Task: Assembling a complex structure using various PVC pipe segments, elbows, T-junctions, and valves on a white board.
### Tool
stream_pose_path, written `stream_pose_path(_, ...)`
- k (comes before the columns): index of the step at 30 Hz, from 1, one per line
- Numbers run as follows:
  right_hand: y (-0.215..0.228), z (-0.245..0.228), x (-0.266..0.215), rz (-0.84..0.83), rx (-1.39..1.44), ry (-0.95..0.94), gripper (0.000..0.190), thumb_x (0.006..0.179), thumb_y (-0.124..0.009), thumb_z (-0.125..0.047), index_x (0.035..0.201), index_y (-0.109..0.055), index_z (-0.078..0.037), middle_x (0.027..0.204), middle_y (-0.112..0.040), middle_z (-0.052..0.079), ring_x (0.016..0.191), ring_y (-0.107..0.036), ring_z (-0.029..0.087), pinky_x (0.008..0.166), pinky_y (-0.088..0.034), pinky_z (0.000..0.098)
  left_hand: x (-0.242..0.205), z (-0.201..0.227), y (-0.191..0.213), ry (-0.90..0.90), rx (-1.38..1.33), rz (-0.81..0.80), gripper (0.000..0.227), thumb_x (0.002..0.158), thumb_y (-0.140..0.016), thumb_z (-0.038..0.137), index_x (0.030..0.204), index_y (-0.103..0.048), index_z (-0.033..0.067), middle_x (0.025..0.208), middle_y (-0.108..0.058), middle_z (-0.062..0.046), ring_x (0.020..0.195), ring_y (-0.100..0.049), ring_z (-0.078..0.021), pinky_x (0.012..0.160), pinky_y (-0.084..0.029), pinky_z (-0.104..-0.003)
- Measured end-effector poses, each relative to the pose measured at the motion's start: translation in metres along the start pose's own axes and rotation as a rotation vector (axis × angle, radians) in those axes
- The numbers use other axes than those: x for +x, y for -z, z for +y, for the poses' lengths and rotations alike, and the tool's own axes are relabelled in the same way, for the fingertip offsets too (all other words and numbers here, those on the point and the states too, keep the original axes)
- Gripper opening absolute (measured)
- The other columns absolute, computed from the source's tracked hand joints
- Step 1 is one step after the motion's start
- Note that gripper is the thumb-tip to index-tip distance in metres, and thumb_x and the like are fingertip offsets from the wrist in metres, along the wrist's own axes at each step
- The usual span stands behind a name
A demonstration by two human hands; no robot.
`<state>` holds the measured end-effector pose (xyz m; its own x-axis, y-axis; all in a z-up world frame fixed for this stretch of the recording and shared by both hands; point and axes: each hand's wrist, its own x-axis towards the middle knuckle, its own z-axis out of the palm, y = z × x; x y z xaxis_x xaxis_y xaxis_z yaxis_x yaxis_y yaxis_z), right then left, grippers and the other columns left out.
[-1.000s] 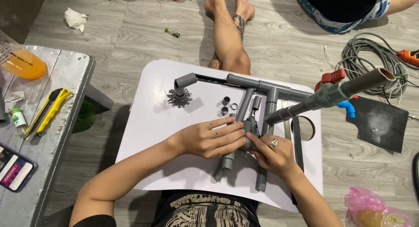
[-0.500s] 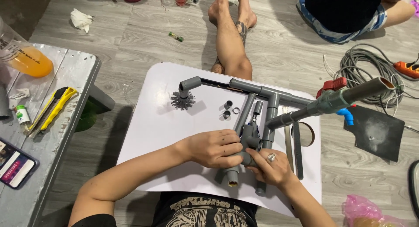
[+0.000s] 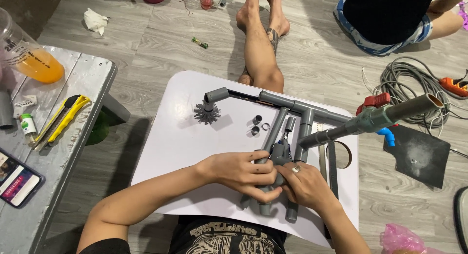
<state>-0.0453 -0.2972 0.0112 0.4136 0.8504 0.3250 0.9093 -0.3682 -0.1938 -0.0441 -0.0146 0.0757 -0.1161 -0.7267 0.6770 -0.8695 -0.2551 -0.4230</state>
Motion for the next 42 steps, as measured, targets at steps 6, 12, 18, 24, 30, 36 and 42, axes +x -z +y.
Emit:
stream_pose_path(6,0.006,-0.018,0.008,0.088,-0.117,-0.009,0.021,0.100,-0.040,-0.015,0.094,-0.057,-0.005,0.077,-0.053,0.009,0.056,-0.046,0.026,0.051,-0.043,0.0378,0.008,0.016,-0.007,0.138,-0.123,0.115,0.007,0.107,-0.052,0.014,0.107,-0.045,0.0121,0.080,-0.047,-0.006,0.067,-0.044,-0.0181,0.064,-0.046,-0.031)
stream_pose_path(12,0.031,-0.017,0.018,0.297,-0.302,-0.027,0.005,0.099,-0.051,-0.007,0.097,-0.055,-0.004,0.074,-0.055,0.011,0.059,-0.050,0.025,0.050,-0.042,0.0372,-0.013,0.033,-0.029,0.646,-0.550,0.021,0.014,0.108,-0.049,0.009,0.118,-0.042,0.0030,0.087,-0.055,-0.011,0.068,-0.055,-0.0257,0.053,-0.053,-0.038)
stream_pose_path(18,0.036,-0.018,0.037,0.387,-0.402,-0.042,0.040,0.100,-0.046,-0.035,0.117,-0.071,-0.009,0.075,-0.054,0.005,0.063,-0.058,0.022,0.056,-0.050,0.0339,-0.027,0.024,-0.026,1.119,-0.398,-0.010,0.046,0.092,-0.065,0.024,0.130,-0.045,0.0068,0.091,-0.063,-0.019,0.068,-0.070,-0.0428,0.057,-0.058,-0.054)
stream_pose_path(24,-0.013,0.006,0.003,0.443,-0.173,-0.068,0.027,0.095,-0.055,-0.034,0.114,-0.060,-0.015,0.086,-0.064,0.003,0.070,-0.066,0.024,0.060,-0.054,0.0345,-0.027,-0.008,0.001,1.331,-0.276,-0.311,0.038,0.099,-0.049,0.022,0.133,-0.042,0.0074,0.076,-0.069,-0.020,0.067,-0.072,-0.0398,0.057,-0.056,-0.048)
stream_pose_path(30,0.034,-0.019,0.053,0.467,0.138,0.000,0.016,0.088,-0.072,-0.012,0.102,-0.078,-0.009,0.077,-0.070,0.007,0.058,-0.061,0.025,0.052,-0.051,0.0326,-0.031,-0.010,-0.005,1.380,-0.277,-0.741,0.060,0.095,-0.045,0.024,0.149,-0.037,-0.0011,0.076,-0.073,-0.023,0.069,-0.075,-0.0403,0.059,-0.058,-0.048)
stream_pose_path(36,0.007,-0.006,0.030,0.473,0.304,-0.041,0.016,0.077,-0.079,-0.005,0.091,-0.076,-0.011,0.072,-0.072,0.005,0.054,-0.062,0.025,0.048,-0.050,0.0340,-0.039,-0.009,-0.017,1.340,-0.301,-0.836,0.063,0.093,-0.044,0.021,0.147,-0.040,-0.0107,0.070,-0.072,-0.026,0.062,-0.075,-0.0390,0.053,-0.058,-0.045)
stream_pose_path(42,0.029,-0.027,0.059,0.501,0.327,-0.099,0.021,0.085,-0.074,-0.005,0.105,-0.077,-0.004,0.076,-0.072,0.008,0.054,-0.062,0.024,0.048,-0.053,0.0353,-0.043,0.009,-0.032,0.999,0.056,-0.365,0.056,0.093,-0.058,0.046,0.123,-0.065,-0.0012,0.078,-0.067,-0.017,0.063,-0.069,-0.0352,0.054,-0.053,-0.045)
